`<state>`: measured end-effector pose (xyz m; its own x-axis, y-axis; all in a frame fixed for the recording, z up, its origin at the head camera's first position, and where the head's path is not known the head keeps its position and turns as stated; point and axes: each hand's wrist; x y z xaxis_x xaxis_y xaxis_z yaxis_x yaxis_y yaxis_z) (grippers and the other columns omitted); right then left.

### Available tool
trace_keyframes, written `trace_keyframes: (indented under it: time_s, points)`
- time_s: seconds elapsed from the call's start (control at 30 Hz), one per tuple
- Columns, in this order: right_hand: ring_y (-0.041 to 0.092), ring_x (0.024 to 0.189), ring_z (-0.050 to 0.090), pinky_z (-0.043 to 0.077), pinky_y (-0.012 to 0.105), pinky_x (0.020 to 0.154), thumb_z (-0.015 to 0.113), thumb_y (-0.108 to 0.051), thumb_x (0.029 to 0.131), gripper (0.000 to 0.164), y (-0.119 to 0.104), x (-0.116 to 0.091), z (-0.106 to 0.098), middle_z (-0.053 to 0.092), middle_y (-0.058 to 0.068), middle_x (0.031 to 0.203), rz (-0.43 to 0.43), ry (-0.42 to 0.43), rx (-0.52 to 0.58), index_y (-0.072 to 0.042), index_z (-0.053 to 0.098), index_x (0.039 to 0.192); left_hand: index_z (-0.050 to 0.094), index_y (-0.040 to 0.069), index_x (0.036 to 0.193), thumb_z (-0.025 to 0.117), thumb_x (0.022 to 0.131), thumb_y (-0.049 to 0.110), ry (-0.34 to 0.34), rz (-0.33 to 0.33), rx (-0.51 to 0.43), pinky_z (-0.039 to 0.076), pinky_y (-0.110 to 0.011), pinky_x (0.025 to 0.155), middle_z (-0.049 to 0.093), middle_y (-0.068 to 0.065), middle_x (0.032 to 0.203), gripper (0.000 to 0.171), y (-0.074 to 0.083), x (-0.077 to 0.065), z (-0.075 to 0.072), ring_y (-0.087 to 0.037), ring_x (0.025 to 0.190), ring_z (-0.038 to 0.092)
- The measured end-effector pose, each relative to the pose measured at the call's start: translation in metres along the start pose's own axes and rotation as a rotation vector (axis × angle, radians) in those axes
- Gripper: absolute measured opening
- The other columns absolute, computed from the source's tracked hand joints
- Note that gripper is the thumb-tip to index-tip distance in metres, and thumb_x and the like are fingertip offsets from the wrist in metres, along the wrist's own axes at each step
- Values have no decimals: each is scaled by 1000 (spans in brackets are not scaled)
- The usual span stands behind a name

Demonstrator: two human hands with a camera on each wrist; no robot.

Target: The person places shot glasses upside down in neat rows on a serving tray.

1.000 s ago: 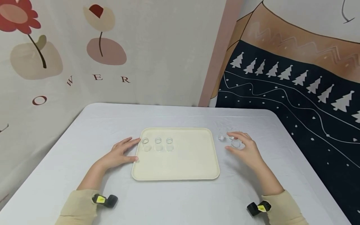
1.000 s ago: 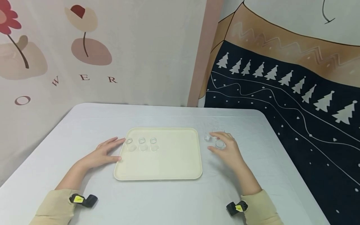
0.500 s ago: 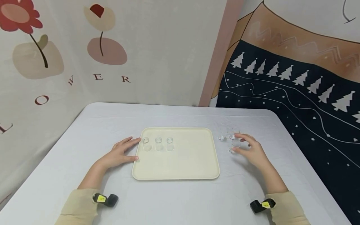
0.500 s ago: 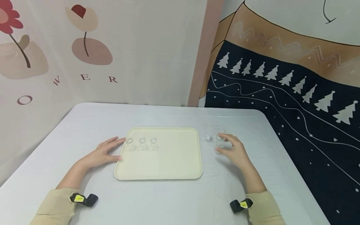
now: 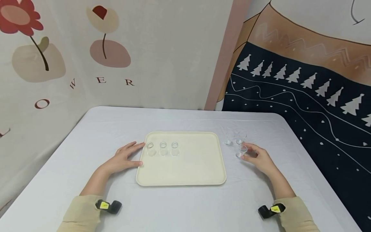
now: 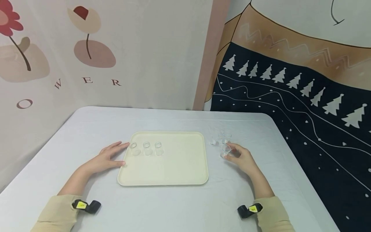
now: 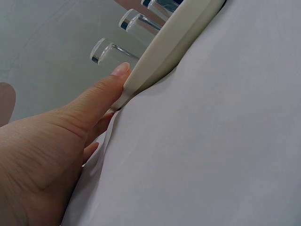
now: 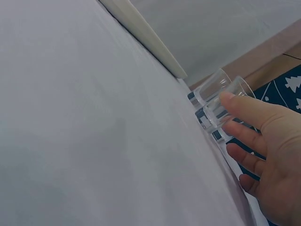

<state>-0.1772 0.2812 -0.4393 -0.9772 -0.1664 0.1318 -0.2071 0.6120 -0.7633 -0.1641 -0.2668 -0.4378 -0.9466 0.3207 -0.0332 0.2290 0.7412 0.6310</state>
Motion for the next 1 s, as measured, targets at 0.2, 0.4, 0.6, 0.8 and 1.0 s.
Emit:
trace_keyframes:
  time_s: [0.2, 0.4, 0.6, 0.8, 1.0]
  points:
    - [35, 109, 53, 39, 53, 97, 76, -21, 83, 51, 4, 1, 4, 61, 20, 113, 5, 3, 19, 2, 58, 126, 39, 18, 148, 75, 79, 46, -1, -13, -11, 9, -76, 97, 19, -25, 153, 82, 0, -1, 0, -54, 135, 9]
    - [39, 108, 56, 42, 54, 96, 77, -19, 82, 46, 5, 2, 8, 63, 21, 110, 17, 24, -3, 4, 62, 119, 39, 19, 148, 75, 79, 46, 1, -13, -16, 9, -75, 98, 19, -24, 154, 82, 0, -1, 1, -52, 136, 9]
    - [38, 104, 58, 45, 52, 92, 78, -17, 81, 37, 5, 1, 12, 64, 15, 102, -3, 64, -29, 1, 66, 111, 39, 18, 147, 75, 79, 45, 0, -5, -16, 9, -75, 98, 19, -24, 153, 82, 0, 0, 0, -51, 137, 9]
    - [37, 105, 58, 44, 52, 94, 78, -18, 82, 34, 5, 0, 12, 64, 14, 100, 4, 64, -19, 0, 66, 108, 39, 17, 147, 75, 79, 45, 0, -4, -12, 9, -75, 99, 20, -24, 153, 82, 0, 0, 0, -51, 137, 9]
    - [36, 100, 60, 45, 53, 90, 76, -17, 83, 33, 1, -2, 9, 67, 15, 103, -8, 70, -6, 0, 65, 109, 39, 18, 147, 75, 79, 46, 1, -8, -11, 9, -75, 98, 20, -24, 153, 82, -1, -1, 1, -51, 136, 9]
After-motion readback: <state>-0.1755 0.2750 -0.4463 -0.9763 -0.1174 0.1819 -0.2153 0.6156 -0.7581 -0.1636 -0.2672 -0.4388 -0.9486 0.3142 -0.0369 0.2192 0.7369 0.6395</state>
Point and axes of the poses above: each hand's wrist, its own x-axis towards the middle knuckle, its own z-axis out of the palm, y = z × x
